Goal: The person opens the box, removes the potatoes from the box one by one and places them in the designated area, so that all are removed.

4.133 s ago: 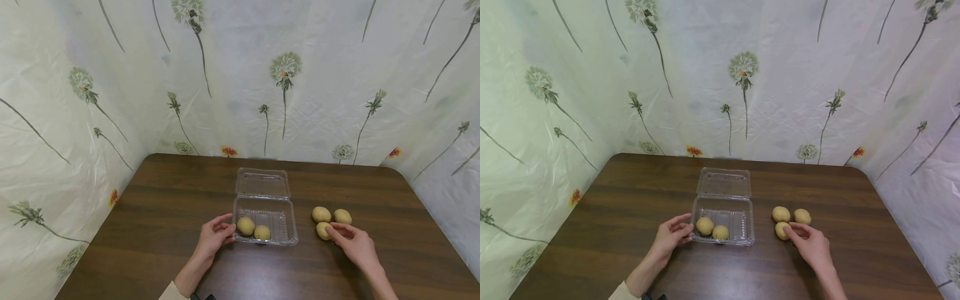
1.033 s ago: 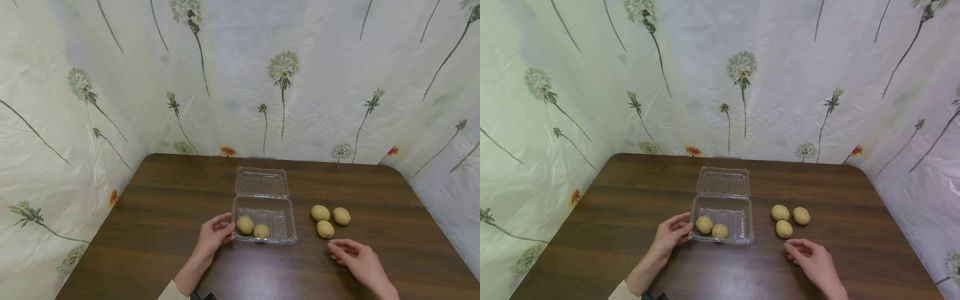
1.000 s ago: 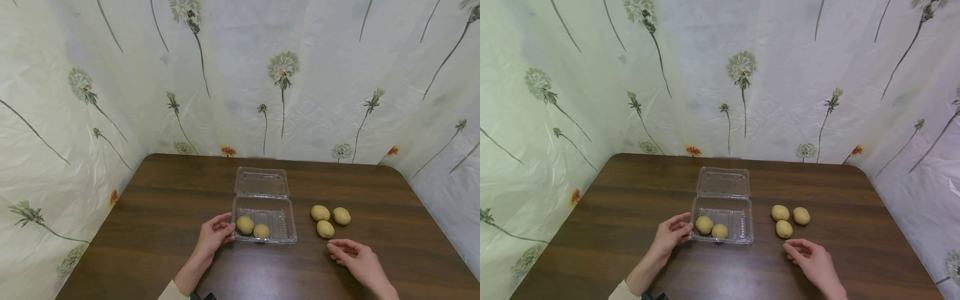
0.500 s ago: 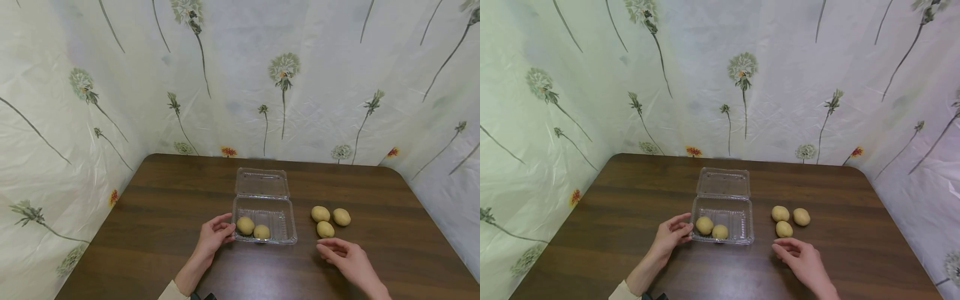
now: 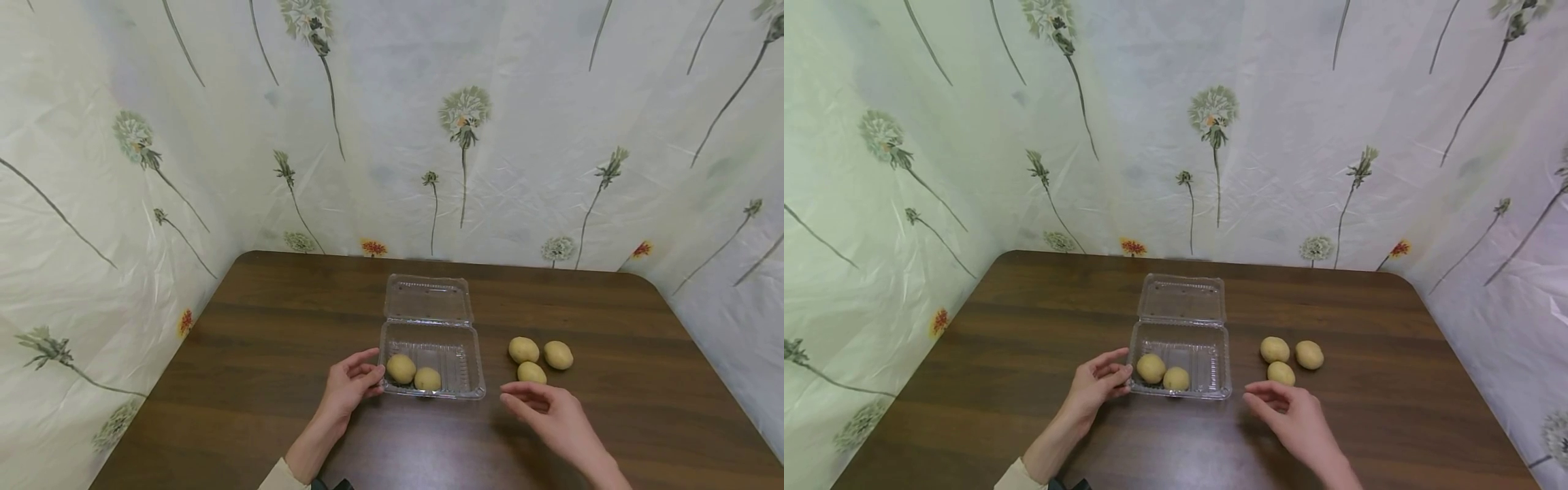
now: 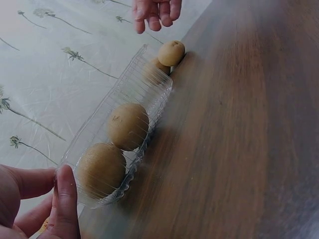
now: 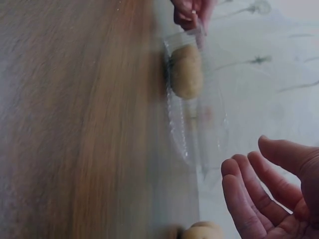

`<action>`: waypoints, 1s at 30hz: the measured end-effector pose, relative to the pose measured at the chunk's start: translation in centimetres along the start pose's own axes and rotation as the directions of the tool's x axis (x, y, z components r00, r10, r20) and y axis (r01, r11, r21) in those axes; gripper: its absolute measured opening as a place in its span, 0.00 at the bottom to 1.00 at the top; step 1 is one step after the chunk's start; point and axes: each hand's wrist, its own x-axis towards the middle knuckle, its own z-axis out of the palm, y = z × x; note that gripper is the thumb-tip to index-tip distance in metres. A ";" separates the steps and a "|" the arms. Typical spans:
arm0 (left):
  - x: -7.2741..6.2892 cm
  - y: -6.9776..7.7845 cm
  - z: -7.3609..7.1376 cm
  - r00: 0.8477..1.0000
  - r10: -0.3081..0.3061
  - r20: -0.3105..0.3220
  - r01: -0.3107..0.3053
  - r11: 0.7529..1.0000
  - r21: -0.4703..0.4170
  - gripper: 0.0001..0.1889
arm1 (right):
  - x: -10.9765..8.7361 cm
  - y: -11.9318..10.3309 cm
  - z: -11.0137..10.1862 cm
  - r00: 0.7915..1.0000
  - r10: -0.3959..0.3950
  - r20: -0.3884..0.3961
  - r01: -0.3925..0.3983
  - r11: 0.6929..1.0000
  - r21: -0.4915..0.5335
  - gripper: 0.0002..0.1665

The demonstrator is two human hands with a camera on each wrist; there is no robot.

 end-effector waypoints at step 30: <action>-0.4 0.4 0.2 1.000 -0.001 0.001 0.001 1.000 -0.003 0.24 | 2.2 -2.0 1.5 0.982 -0.188 -0.023 0.185 0.978 -0.092 0.14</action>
